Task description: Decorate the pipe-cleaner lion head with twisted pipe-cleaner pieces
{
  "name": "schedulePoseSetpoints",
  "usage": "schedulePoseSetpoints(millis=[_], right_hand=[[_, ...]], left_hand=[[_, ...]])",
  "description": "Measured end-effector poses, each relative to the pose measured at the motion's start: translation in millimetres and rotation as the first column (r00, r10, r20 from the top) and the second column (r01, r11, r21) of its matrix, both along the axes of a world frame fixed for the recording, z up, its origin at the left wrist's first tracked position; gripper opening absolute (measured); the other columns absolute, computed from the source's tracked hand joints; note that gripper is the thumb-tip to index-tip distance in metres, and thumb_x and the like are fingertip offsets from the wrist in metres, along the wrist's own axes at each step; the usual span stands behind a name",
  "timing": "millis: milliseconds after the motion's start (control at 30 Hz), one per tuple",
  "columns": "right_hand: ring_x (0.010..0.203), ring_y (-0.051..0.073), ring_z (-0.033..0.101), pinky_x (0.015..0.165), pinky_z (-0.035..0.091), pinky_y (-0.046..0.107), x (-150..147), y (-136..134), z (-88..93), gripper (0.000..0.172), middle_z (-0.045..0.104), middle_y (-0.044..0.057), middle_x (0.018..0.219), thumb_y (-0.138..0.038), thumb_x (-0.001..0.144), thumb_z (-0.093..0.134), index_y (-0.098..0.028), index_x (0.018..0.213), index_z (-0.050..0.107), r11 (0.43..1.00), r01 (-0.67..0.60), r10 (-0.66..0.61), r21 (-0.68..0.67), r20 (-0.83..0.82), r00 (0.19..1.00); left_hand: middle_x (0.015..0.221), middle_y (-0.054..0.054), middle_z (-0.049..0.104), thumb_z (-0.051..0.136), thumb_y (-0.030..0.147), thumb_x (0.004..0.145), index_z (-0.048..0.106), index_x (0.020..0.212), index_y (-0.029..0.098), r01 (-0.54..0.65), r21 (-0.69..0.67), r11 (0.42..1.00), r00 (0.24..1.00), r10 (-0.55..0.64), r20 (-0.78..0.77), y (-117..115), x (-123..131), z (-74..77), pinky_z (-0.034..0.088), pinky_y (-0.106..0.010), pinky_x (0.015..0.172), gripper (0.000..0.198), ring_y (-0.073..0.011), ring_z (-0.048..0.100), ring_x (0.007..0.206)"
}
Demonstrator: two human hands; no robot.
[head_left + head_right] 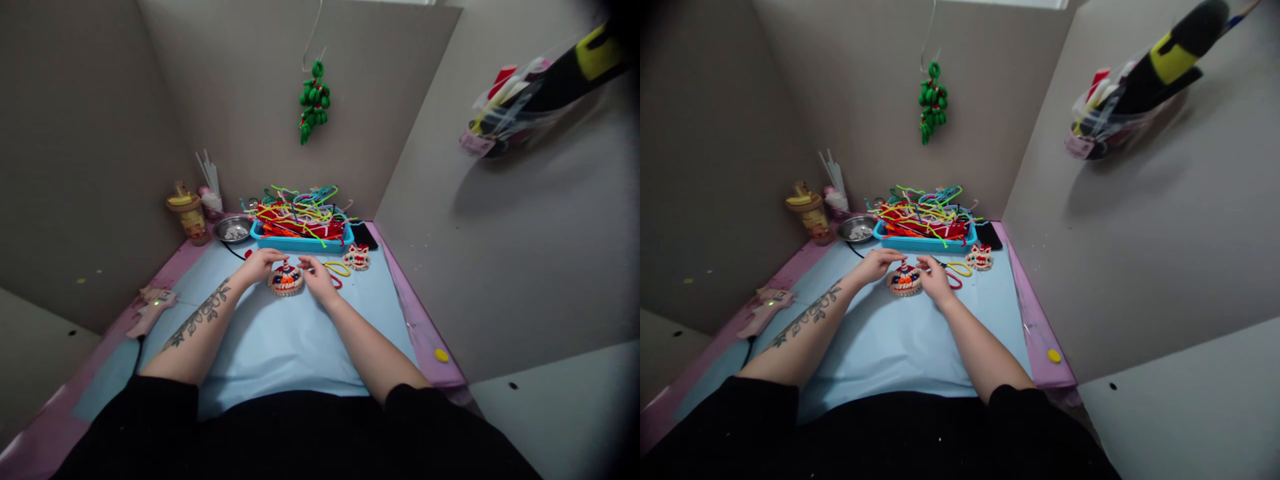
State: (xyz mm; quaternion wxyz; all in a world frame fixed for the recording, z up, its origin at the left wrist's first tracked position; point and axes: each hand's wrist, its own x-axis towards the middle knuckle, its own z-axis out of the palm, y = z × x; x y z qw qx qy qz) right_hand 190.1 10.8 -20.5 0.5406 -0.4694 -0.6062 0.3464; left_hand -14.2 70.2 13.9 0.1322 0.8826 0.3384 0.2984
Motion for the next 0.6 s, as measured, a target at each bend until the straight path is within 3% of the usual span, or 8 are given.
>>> schedulePoseSetpoints(millis=[600], right_hand=[[0.09, 0.018, 0.063, 0.076, 0.05, 0.031, -0.1, -1.6, 2.7, 0.037, 0.069, 0.006, 0.097, -0.014, 0.073, 0.049, -0.019, 0.107, 0.06, 1.0, 0.002, -0.002, -0.017, 0.002, 1.0]], left_hand=[[0.101, -0.007, 0.074, 0.04, 0.005, 0.07, 0.075, 0.1, 0.02, 0.008, -0.023, 1.0, 1.0, -0.007, 0.013, 0.2, -0.4, 3.5, 0.053, -0.034, 0.087, 0.048, -0.0198, 0.067, 0.095]])
